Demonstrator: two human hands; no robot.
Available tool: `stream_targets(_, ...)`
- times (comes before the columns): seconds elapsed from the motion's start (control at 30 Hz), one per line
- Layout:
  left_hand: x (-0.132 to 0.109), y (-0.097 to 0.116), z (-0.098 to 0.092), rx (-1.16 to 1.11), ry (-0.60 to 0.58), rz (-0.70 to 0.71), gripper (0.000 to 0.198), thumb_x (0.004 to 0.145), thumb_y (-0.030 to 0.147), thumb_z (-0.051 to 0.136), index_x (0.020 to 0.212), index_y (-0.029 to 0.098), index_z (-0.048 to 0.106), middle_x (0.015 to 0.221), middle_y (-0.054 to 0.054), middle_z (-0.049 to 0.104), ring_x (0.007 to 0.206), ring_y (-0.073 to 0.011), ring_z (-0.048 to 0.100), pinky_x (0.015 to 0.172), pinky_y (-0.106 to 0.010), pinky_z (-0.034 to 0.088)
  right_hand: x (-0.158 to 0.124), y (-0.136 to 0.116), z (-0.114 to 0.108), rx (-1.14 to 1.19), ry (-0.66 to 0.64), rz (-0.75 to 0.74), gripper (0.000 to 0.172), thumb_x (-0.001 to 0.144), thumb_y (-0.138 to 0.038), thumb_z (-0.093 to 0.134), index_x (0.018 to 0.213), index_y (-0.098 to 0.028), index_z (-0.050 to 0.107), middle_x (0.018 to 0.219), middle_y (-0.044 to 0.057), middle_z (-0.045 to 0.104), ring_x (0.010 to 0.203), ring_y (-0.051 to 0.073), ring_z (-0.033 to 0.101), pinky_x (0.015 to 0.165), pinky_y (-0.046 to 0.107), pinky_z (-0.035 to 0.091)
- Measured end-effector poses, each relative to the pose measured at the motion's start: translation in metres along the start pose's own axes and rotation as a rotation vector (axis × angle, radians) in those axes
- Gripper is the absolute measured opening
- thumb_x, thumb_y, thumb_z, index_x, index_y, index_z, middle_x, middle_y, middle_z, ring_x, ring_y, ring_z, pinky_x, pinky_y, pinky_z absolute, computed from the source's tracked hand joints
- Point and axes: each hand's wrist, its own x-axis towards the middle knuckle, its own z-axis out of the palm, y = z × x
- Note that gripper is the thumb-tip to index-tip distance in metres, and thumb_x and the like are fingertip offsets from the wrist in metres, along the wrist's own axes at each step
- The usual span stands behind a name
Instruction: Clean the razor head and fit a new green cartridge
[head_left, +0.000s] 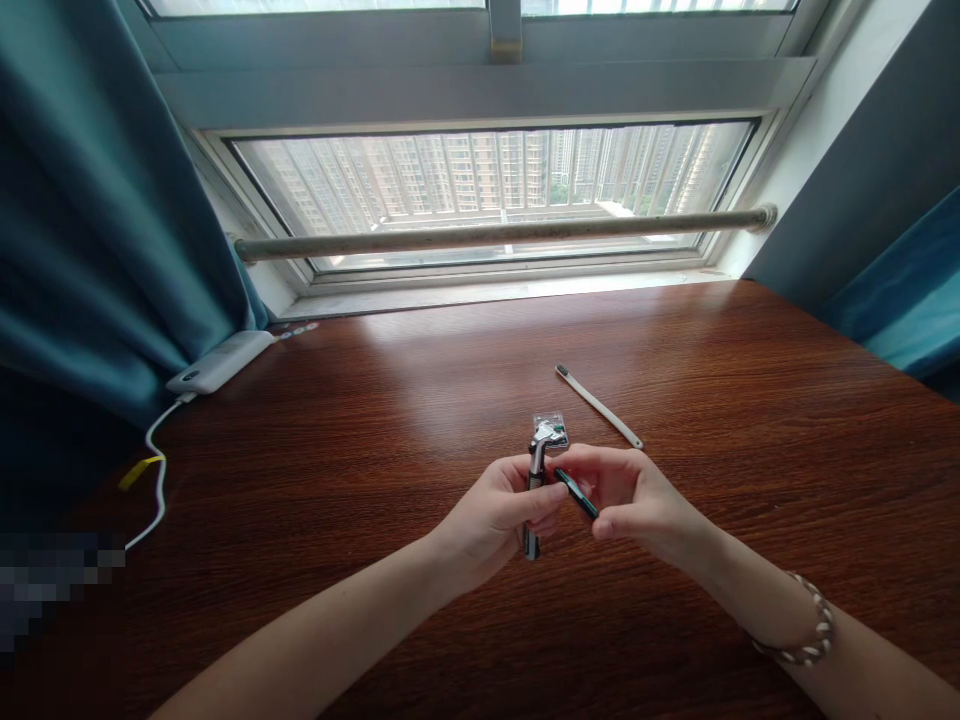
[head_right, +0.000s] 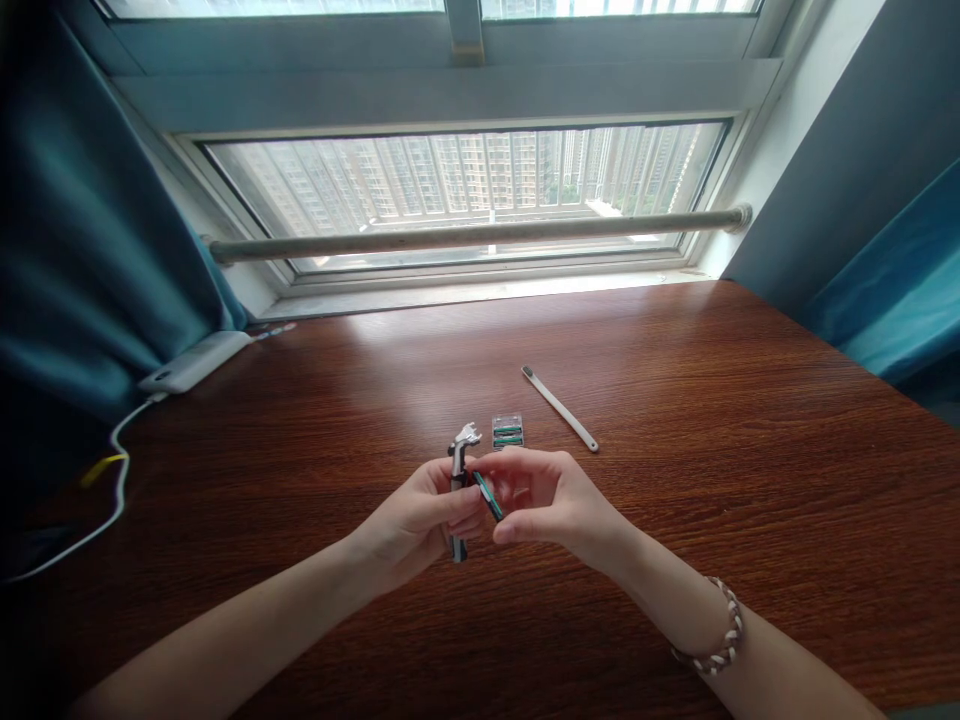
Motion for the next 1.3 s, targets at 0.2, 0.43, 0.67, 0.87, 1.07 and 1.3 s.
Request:
stream_targets(0.2, 0.003, 0.004, -0.008, 0.172, 0.061, 0.081, 0.024, 0.069, 0.031, 0.067, 0.082, 0.012, 0.060, 0.055, 0.004, 0.040, 0.050, -0.0050, 0.032, 0.050, -0.021, 0.022, 0.000, -0.011, -0.002, -0.268, 0.119, -0.142, 0.046, 0.058, -0.021, 0.077, 0.100, -0.024, 0.060, 0.108, 0.004, 0.049, 0.082, 0.013, 0.053, 0.063, 0.023, 0.045)
stream_targets(0.43, 0.005, 0.019, -0.014, 0.242, 0.080, 0.034, 0.048, 0.084, 0.051, 0.035, 0.077, 0.010, 0.060, 0.049, 0.005, 0.027, 0.046, -0.0063, 0.023, 0.047, -0.022, 0.017, -0.001, -0.022, -0.010, -0.558, 0.288, -0.195, 0.043, 0.065, -0.022, 0.072, 0.104, -0.024, 0.055, 0.101, 0.005, 0.058, 0.080, 0.015, 0.054, 0.066, 0.027, 0.046)
stream_targets(0.67, 0.000, 0.024, -0.008, 0.376, -0.005, -0.039, 0.046, 0.084, 0.048, 0.037, 0.074, 0.009, 0.060, 0.049, 0.004, 0.029, 0.047, -0.0068, 0.024, 0.047, -0.023, 0.017, 0.002, -0.021, -0.015, -0.517, 0.234, -0.279, 0.042, 0.064, -0.023, 0.073, 0.104, -0.025, 0.060, 0.112, 0.007, 0.052, 0.106, 0.023, 0.048, 0.079, 0.032, 0.045)
stream_targets(0.87, -0.002, 0.023, -0.008, 0.465, -0.023, -0.088, 0.045, 0.082, 0.048, 0.040, 0.071, 0.009, 0.060, 0.048, 0.004, 0.030, 0.047, -0.0070, 0.023, 0.048, -0.024, 0.017, 0.001, -0.020, -0.015, -0.361, 0.137, -0.256, 0.041, 0.065, -0.023, 0.072, 0.104, -0.024, 0.062, 0.111, 0.007, 0.052, 0.108, 0.025, 0.046, 0.088, 0.039, 0.042)
stream_targets(1.07, -0.002, 0.021, -0.007, 0.530, -0.066, -0.077, 0.044, 0.081, 0.049, 0.042, 0.072, 0.010, 0.060, 0.050, 0.003, 0.032, 0.048, -0.0072, 0.025, 0.049, -0.024, 0.018, 0.001, -0.018, -0.014, -0.244, 0.114, -0.216, 0.041, 0.064, -0.021, 0.073, 0.104, -0.025, 0.063, 0.112, 0.006, 0.051, 0.110, 0.023, 0.044, 0.089, 0.035, 0.040)
stream_targets(1.3, -0.004, 0.018, -0.006, 0.574, -0.085, -0.076, 0.042, 0.081, 0.048, 0.044, 0.076, 0.010, 0.061, 0.050, 0.003, 0.036, 0.048, -0.0070, 0.028, 0.047, -0.022, 0.019, 0.001, -0.011, -0.012, -0.125, 0.146, -0.136, 0.043, 0.061, -0.031, 0.074, 0.102, -0.026, 0.064, 0.114, 0.004, 0.055, 0.104, 0.023, 0.050, 0.087, 0.035, 0.042)
